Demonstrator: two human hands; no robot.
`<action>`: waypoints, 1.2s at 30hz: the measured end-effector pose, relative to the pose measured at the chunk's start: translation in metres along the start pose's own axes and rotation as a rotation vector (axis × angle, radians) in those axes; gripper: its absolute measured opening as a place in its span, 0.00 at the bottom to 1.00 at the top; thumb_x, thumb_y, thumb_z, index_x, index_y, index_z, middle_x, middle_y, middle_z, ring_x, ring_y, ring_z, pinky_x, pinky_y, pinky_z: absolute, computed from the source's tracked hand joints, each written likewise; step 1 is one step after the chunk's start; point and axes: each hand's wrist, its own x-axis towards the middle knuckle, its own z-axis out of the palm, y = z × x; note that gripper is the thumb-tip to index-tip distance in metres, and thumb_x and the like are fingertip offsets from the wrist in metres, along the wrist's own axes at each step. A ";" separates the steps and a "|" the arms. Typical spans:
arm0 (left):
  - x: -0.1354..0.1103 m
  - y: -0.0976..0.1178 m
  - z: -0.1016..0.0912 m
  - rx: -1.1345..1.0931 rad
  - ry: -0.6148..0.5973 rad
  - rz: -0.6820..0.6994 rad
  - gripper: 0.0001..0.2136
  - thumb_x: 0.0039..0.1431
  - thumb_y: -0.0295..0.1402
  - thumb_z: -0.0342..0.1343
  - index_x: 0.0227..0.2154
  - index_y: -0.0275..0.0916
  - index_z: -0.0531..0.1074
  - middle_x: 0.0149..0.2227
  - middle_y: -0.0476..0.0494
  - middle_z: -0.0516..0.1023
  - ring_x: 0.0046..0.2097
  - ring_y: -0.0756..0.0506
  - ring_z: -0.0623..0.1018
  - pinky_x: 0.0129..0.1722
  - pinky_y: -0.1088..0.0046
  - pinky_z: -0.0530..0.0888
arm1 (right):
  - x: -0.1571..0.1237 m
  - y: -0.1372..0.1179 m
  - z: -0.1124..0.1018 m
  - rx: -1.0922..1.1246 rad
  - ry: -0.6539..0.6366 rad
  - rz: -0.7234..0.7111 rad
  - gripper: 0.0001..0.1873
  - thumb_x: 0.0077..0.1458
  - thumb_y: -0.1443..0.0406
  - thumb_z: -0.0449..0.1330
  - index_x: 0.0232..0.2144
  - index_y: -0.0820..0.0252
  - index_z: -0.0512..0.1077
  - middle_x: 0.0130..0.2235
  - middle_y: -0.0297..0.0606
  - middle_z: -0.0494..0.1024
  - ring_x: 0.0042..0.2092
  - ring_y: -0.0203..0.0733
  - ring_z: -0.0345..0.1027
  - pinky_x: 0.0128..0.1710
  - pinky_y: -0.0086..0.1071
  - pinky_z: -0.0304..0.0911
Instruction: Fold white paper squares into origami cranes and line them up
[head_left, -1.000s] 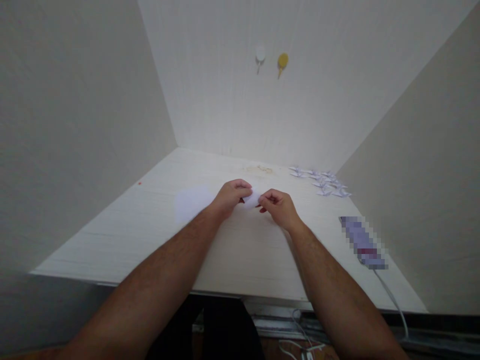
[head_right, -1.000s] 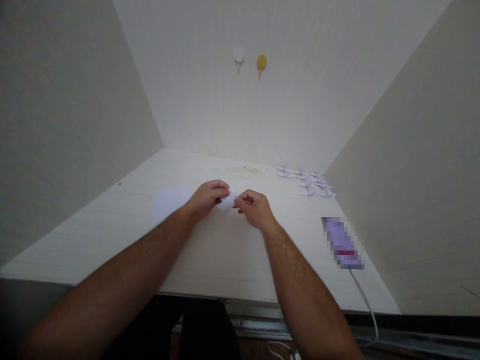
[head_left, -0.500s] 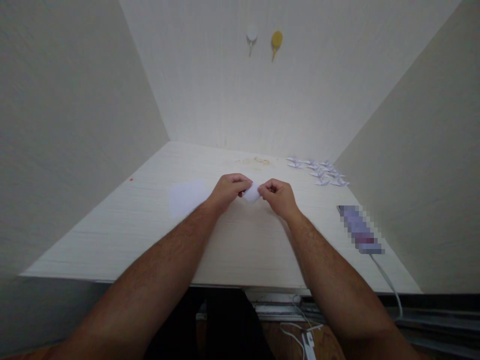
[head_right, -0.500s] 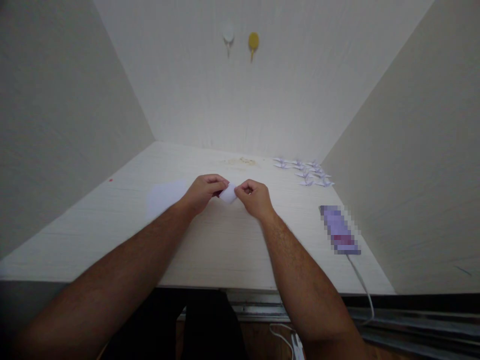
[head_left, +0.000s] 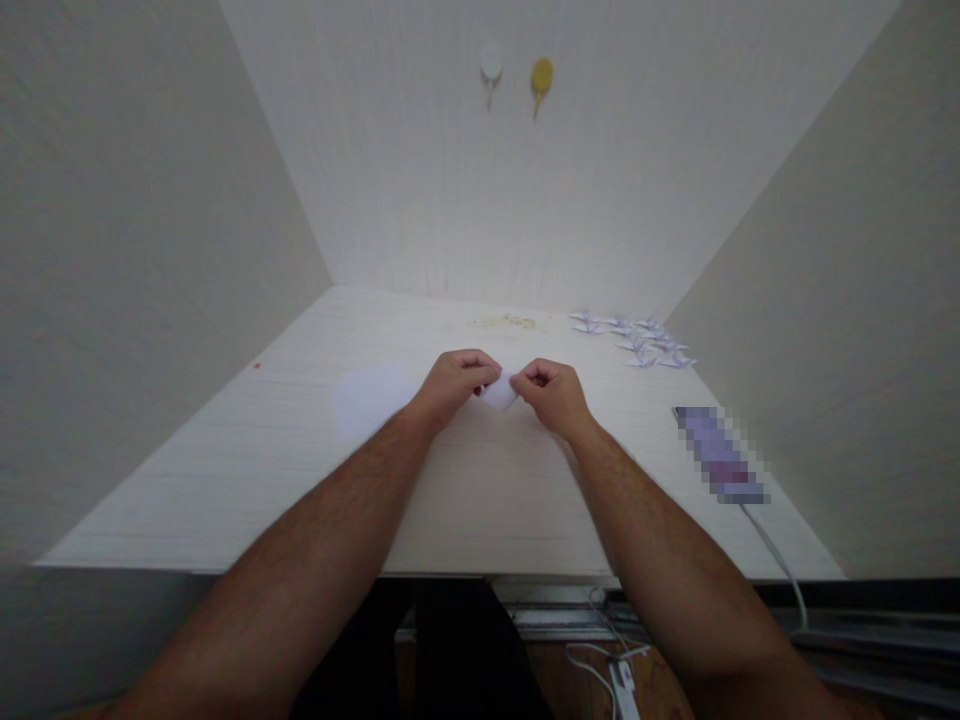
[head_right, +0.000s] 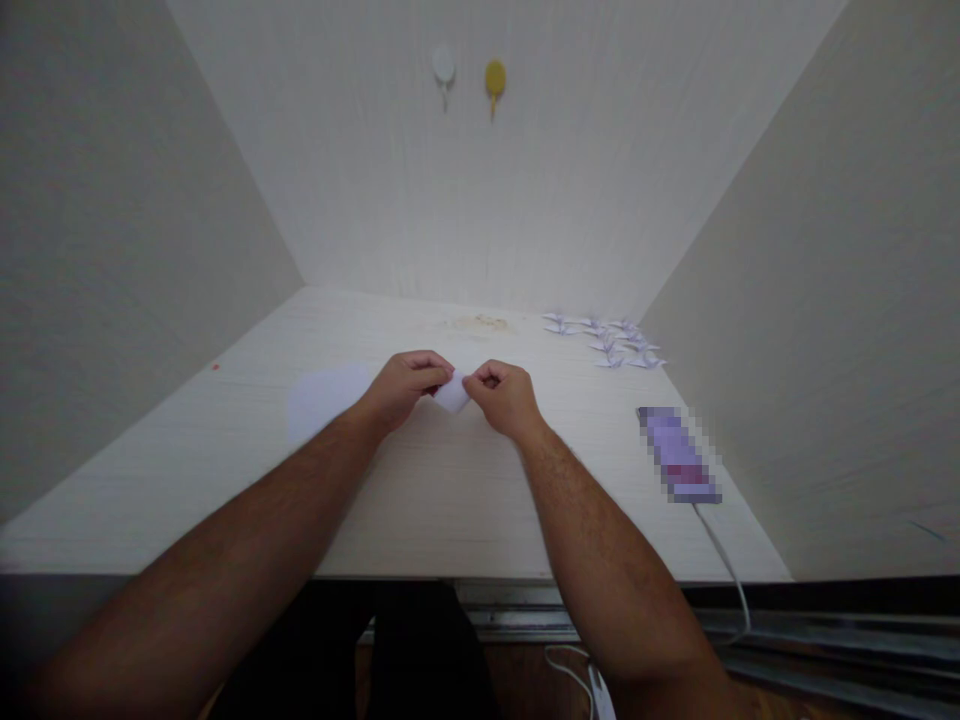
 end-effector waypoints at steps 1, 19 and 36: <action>0.000 0.000 0.000 -0.002 -0.004 0.001 0.05 0.43 0.33 0.63 0.22 0.37 0.76 0.21 0.50 0.71 0.25 0.52 0.67 0.27 0.74 0.63 | 0.000 0.000 0.000 0.004 -0.003 0.001 0.11 0.46 0.59 0.61 0.20 0.60 0.69 0.18 0.28 0.65 0.22 0.31 0.53 0.21 0.27 0.48; -0.002 0.003 0.001 0.026 -0.013 0.010 0.06 0.43 0.34 0.62 0.22 0.37 0.75 0.20 0.50 0.71 0.24 0.52 0.67 0.27 0.74 0.63 | 0.000 0.001 0.000 0.012 -0.013 -0.029 0.11 0.47 0.60 0.61 0.19 0.59 0.69 0.19 0.29 0.66 0.23 0.32 0.55 0.22 0.28 0.50; -0.007 0.009 0.007 0.265 0.144 0.095 0.08 0.47 0.35 0.60 0.22 0.35 0.75 0.22 0.48 0.74 0.25 0.51 0.68 0.24 0.76 0.63 | 0.000 0.000 0.001 -0.015 -0.003 -0.018 0.13 0.49 0.57 0.60 0.20 0.59 0.69 0.19 0.30 0.68 0.23 0.33 0.56 0.22 0.28 0.51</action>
